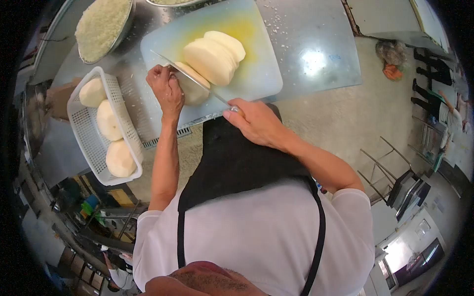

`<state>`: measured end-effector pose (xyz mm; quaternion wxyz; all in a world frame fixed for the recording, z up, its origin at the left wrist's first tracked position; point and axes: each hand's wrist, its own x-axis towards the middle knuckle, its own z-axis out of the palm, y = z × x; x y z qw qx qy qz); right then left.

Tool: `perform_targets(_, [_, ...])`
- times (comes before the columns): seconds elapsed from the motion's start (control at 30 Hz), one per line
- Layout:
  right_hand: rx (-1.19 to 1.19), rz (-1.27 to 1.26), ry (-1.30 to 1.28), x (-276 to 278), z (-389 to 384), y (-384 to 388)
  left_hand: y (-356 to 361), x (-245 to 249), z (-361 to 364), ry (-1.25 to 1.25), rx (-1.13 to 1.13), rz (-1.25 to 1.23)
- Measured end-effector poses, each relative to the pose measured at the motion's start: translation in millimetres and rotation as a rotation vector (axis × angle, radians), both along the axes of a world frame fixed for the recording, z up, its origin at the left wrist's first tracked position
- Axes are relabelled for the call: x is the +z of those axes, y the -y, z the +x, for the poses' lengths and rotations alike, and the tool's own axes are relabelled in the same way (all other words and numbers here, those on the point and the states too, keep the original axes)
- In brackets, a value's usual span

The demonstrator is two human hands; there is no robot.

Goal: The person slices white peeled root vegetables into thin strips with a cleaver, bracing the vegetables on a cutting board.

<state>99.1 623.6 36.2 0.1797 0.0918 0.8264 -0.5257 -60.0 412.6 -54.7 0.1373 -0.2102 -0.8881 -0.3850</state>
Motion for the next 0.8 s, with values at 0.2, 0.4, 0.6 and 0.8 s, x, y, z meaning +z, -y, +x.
perform_targets(0.2, [0.014, 0.021, 0.122, 8.6, -0.3, 2.2, 2.4, -0.8, -1.9, 0.066, -0.04, -0.063])
perform_targets(0.4, [0.037, 0.081, -0.121, -63.4, -50.3, 29.5, 1.3, -10.5, -0.8, 0.01, 0.014, 0.063])
perform_targets(0.6, [0.077, 0.064, 0.036, -36.7, -53.2, 28.9, 3.6, -5.4, -1.8, 0.038, -0.031, -0.015])
perform_targets(0.8, [0.028, 0.092, -0.009, -68.9, -29.1, 27.4, 3.2, -8.4, 2.4, 0.004, -0.009, 0.081])
